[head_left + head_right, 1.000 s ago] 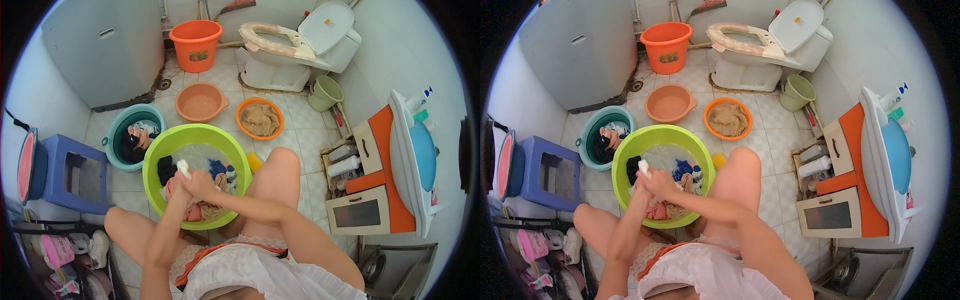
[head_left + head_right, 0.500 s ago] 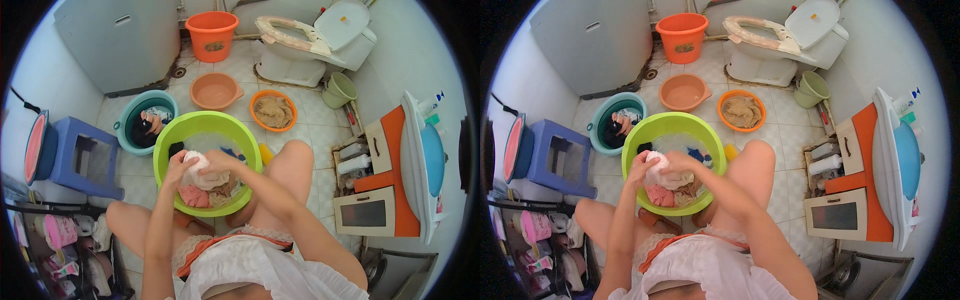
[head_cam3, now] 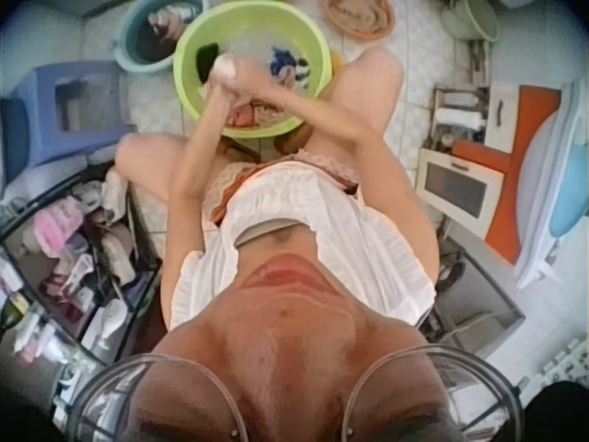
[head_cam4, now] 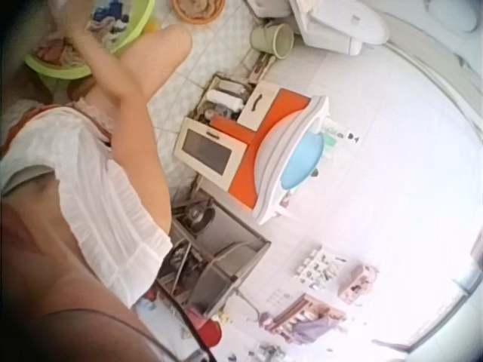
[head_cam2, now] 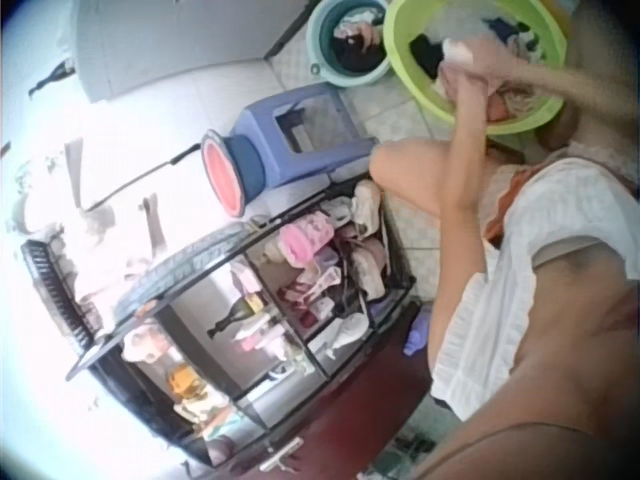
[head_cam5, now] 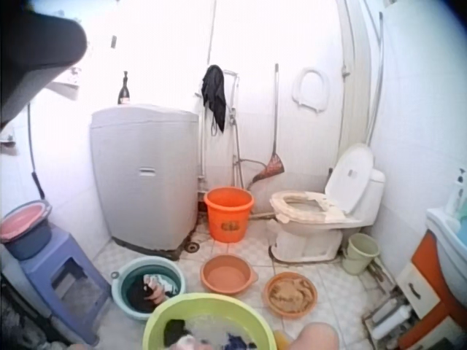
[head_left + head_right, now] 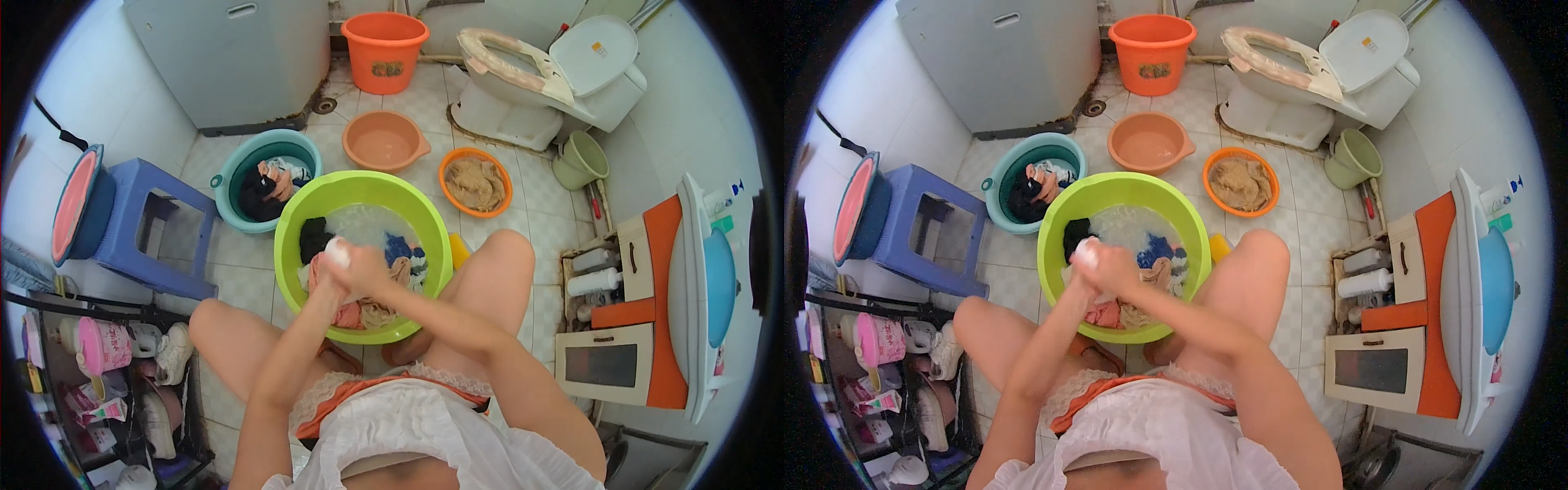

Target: The person washes clothes by hand in a green basin filled with water, rubbing pieces of fabric against each other and submerging them in the soapy water. The person handles a white cloth and multiple pieces of colored laundry within the basin.

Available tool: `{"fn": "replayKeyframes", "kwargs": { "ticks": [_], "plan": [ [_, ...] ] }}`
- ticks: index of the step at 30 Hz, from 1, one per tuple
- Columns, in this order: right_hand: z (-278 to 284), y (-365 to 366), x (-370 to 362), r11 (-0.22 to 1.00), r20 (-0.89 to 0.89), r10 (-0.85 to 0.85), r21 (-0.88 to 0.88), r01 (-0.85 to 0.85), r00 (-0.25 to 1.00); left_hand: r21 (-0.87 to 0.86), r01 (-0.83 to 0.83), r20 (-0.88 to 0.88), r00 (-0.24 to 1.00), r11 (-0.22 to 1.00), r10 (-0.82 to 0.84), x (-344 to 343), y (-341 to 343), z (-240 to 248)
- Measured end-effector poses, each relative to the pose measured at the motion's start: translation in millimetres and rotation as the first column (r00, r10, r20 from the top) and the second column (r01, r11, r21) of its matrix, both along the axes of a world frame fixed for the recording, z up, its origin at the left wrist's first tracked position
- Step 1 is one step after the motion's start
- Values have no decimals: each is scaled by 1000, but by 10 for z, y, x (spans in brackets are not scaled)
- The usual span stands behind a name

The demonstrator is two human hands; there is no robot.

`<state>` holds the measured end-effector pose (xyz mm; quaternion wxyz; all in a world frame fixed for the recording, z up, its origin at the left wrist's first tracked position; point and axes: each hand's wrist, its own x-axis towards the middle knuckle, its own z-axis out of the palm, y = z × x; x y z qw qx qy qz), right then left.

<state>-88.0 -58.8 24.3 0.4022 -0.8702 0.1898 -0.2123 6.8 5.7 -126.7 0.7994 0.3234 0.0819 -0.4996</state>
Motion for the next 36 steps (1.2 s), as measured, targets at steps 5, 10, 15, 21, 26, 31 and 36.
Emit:
{"fn": "replayKeyframes", "kwargs": {
  "ticks": [5,10,15,21,26,31,36],
  "plan": [
    [-219,-131,73,933,-239,-319,89,348,917,222,-13,3,1000,975,13,-205,-251,576],
    [-544,-467,-10,937,-122,-348,-75,341,929,219,88,-24,996,972,-85,-501,-462,744],
    [-415,54,26,980,-49,-138,-150,129,989,-51,185,-47,981,981,-187,8,-162,187],
    [-361,-243,74,927,-218,-360,22,374,907,390,35,11,999,920,-43,-228,-314,724],
    [-451,-311,-93,980,-263,-198,-83,182,944,105,312,-52,950,944,-308,-431,-247,972],
    [-556,-743,52,954,-163,-272,84,288,948,259,201,173,953,945,-250,-372,-184,1139],
    [-370,-474,-69,971,-65,223,98,-216,973,307,-64,269,963,950,-22,-43,-36,884]
  ]
}}
